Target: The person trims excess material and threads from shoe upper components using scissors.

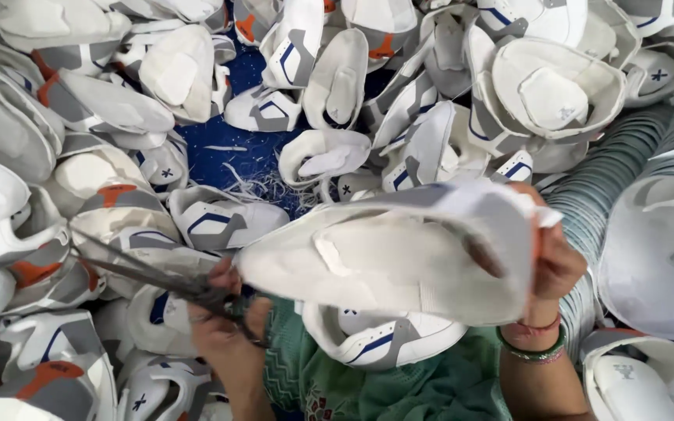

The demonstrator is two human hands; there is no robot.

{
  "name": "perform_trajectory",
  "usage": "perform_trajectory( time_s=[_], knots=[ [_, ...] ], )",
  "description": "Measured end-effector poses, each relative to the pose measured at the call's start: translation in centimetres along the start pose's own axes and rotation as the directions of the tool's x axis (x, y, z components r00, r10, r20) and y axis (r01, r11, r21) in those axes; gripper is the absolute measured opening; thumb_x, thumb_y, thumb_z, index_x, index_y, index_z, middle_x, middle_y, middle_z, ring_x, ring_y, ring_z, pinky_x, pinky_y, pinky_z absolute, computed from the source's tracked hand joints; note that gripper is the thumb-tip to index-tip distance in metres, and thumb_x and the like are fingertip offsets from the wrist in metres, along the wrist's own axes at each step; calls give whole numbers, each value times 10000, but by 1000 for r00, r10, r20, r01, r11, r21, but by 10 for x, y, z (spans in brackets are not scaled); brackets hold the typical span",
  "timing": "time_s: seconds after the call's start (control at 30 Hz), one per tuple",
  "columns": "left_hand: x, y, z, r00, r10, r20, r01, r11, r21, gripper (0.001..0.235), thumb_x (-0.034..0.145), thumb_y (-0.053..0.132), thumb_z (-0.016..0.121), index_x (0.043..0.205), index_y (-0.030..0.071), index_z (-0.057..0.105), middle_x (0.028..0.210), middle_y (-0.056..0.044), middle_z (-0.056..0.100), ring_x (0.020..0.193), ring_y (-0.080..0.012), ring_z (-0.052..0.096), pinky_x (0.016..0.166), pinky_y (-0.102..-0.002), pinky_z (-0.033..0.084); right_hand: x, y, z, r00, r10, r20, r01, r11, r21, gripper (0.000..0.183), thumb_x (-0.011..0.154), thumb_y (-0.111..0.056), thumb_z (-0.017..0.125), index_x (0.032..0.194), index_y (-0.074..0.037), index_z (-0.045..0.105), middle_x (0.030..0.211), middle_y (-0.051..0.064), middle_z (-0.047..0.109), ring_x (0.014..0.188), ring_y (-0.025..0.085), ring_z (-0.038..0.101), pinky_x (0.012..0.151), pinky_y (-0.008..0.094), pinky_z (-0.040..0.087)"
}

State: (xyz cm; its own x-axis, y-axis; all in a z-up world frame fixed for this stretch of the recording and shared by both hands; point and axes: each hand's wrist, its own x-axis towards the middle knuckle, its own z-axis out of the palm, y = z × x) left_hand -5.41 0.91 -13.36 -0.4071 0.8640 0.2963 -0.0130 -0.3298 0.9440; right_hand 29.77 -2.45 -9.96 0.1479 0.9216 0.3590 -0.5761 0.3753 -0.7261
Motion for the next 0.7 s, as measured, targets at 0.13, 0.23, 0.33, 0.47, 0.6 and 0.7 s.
perform_trajectory(
  time_s=[0.13,0.23,0.33,0.47,0.6,0.7],
  knots=[
    [-9,-10,-10,950,-18,311,54,992,-110,690,767,97,813,1389,-19,538,1266,-114,662,1133,-201,656,977,-329,524,0,19,-38,968,63,245,-186,834,520,397,1118,-206,565,1395,76,534,1059,168,714,897,263,688,841,373,552],
    [-30,9,-8,918,138,372,-231,948,218,543,767,-31,723,1292,52,613,1232,-140,624,1110,-270,640,939,-349,510,17,15,-11,986,162,-36,-156,980,127,375,1098,-234,562,1374,21,551,1110,98,698,910,202,657,842,316,538],
    [-36,11,2,869,299,395,-484,685,545,439,792,-113,653,1190,72,671,1205,-203,534,1107,-352,580,945,-383,460,21,15,27,972,-94,-214,-28,862,-506,447,1057,-136,603,1476,-10,512,1237,67,622,1049,162,620,940,270,526],
    [-31,-20,18,971,-217,100,236,818,-524,272,886,22,848,965,48,589,984,-31,619,911,-176,600,906,-342,480,1,12,55,897,-439,44,266,459,-848,297,1231,44,603,1518,25,531,1534,87,450,1327,182,556,1116,299,528],
    [-33,-14,23,968,-233,88,248,872,-423,222,858,41,819,1010,-25,671,952,-40,659,859,-141,595,847,-310,469,-13,56,86,881,-427,202,352,309,-883,495,1172,-194,594,1528,25,328,1620,161,300,1498,279,423,1208,426,466],
    [-38,-38,8,971,-234,41,225,851,-475,228,885,12,814,1046,-25,657,1017,-78,655,909,-166,608,870,-312,475,-33,75,92,796,88,599,587,130,-799,563,917,-443,704,1199,0,501,1637,351,114,1574,458,30,1215,647,106]
  ],
)
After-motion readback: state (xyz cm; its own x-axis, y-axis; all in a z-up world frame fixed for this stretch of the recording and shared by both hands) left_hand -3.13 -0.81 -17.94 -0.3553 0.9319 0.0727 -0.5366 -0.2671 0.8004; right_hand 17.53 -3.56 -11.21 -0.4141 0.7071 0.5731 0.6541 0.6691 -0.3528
